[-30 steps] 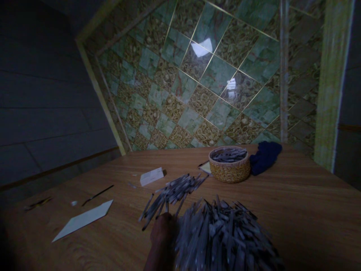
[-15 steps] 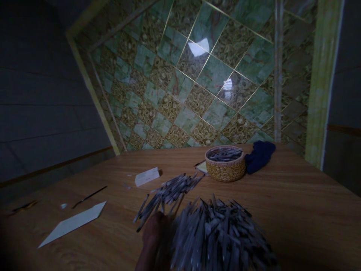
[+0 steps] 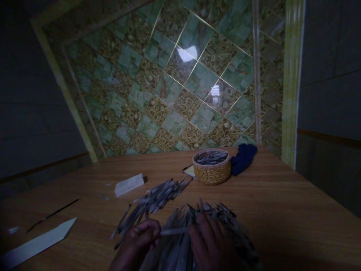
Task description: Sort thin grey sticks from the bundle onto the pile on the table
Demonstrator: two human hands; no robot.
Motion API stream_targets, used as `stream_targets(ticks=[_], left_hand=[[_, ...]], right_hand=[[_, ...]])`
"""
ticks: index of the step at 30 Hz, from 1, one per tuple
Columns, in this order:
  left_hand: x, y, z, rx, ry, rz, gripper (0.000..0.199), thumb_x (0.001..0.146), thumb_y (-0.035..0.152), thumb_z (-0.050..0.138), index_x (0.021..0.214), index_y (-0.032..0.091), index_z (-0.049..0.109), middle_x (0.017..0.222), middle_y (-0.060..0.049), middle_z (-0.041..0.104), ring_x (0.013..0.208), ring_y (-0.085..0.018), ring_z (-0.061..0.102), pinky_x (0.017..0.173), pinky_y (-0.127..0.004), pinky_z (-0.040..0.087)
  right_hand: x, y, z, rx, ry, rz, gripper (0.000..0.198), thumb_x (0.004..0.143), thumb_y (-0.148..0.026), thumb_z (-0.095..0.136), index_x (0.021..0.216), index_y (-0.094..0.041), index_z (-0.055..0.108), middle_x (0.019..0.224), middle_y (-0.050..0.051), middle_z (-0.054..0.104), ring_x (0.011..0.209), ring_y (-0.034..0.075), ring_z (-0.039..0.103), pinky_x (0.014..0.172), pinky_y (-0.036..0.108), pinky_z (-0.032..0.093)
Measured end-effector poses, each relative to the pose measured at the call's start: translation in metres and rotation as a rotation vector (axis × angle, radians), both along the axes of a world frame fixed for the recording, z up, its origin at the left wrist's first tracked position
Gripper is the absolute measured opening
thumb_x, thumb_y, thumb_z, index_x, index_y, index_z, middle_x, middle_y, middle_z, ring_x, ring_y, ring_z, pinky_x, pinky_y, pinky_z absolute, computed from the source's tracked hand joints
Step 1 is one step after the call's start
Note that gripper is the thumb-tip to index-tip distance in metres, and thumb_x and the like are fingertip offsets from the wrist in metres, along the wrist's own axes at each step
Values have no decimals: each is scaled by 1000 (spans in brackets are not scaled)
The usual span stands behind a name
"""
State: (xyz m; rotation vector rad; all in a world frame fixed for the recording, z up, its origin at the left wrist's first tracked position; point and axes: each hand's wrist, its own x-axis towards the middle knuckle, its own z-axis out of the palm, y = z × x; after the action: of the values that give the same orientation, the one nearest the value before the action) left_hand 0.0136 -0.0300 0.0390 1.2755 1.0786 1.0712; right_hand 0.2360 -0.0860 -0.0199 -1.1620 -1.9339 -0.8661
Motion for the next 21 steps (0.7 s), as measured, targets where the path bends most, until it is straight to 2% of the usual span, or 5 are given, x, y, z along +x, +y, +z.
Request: stream_targets(ticks=[3,7,11,17,21], left_hand=[[0,-1,-1,-19,-62,-41,16,53,26,73,54,14,63,43,1,54,44,-7,42,45,-19,30],[7,2,-4,-65,-200,24,21,54,29,76,62,13,65,46,0,57,45,-7,46,47,-18,33],[36,-1,-9,-149,-412,94,34,58,34,75,86,15,66,69,-6,69,61,-15,59,51,-22,40],[77,-15,-26,-261,-687,37,24,72,35,65,87,16,64,80,-10,70,71,-19,65,65,-31,50],[86,-22,-24,-382,-772,34,23,83,35,51,83,16,62,80,-10,70,67,-18,65,61,-30,51]], right_hand=[[6,2,7,-84,18,-57,25,79,-18,50,102,-20,60,99,11,69,84,26,65,71,36,47],[1,-1,4,-487,142,-42,26,74,-8,49,88,-26,61,73,-1,69,62,18,63,56,27,42],[-7,-1,1,-863,280,4,14,80,-24,49,85,-26,61,72,0,70,61,16,63,51,22,36],[-20,-1,0,-1143,665,301,28,81,-39,42,70,-19,59,61,0,57,56,12,50,49,21,30],[-31,2,-9,-1201,1066,414,48,76,-61,38,66,-17,57,58,-1,48,54,10,44,51,20,32]])
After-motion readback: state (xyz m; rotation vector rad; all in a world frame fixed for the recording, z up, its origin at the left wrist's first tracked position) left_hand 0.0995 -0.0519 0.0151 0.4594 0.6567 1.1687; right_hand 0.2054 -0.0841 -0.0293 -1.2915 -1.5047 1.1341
